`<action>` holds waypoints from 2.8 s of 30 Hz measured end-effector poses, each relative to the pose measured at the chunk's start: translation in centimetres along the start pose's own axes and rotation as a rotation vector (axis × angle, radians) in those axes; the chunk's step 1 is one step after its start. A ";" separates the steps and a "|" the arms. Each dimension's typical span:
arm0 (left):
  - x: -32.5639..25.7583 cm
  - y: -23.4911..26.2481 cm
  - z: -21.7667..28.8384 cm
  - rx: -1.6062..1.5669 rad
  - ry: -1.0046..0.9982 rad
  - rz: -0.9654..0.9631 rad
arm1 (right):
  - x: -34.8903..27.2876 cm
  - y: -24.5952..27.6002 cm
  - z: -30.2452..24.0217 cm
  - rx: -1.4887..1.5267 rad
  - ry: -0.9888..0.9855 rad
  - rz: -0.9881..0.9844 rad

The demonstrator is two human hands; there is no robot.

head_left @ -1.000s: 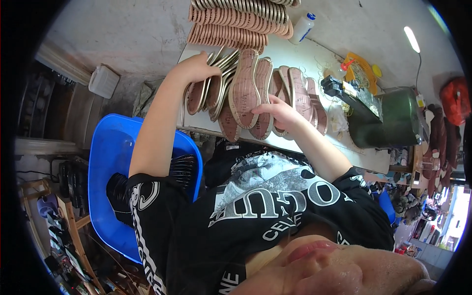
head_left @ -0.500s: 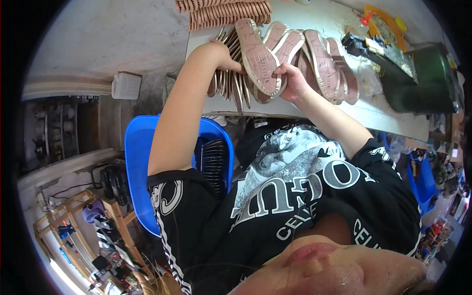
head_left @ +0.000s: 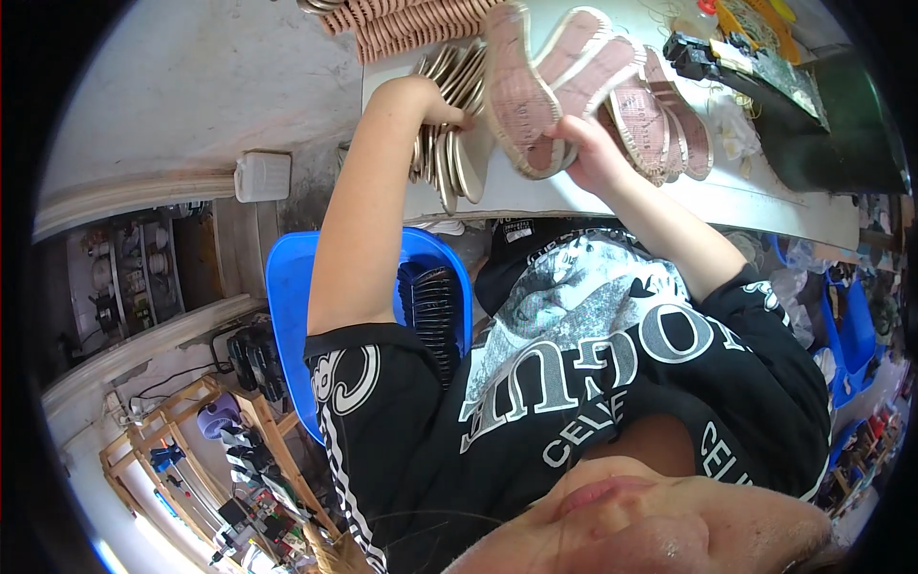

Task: Inspecting, stacking, and applying adhesive to shoe insoles and outsoles at a workbench.

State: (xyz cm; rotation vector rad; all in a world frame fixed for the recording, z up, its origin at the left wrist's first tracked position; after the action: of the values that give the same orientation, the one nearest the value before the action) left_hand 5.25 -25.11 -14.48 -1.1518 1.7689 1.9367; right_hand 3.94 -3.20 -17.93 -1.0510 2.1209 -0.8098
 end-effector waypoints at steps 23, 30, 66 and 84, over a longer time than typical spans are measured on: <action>-2.5 -1.7 -3.9 -0.708 -0.223 -0.056 | 5.2 -0.8 0.6 -0.842 -0.108 0.183; -8.5 -5.5 -1.0 -0.880 -0.284 -0.101 | 0.3 -3.6 -4.3 -1.094 -0.054 0.235; -1.8 -10.0 -6.0 -1.427 0.035 0.452 | -2.8 -10.1 2.1 -1.858 0.561 -0.072; -2.7 -8.2 -3.3 -0.943 -0.057 0.549 | -7.9 0.4 -7.4 -1.988 0.498 0.618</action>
State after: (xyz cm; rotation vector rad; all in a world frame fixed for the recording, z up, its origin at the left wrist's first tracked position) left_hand 13.73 -25.62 -18.16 -0.8238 1.1844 3.2792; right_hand 1.99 5.37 -11.67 -0.6878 3.0463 1.9250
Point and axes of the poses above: each hand's wrist, its own x-axis towards the middle knuckle, its own y-axis out of the back of the hand, z = x × y, the point moved 7 cm from there along x, towards the middle knuckle, and after that the axes turned 6 degrees about -y, right-handed, at the moved point
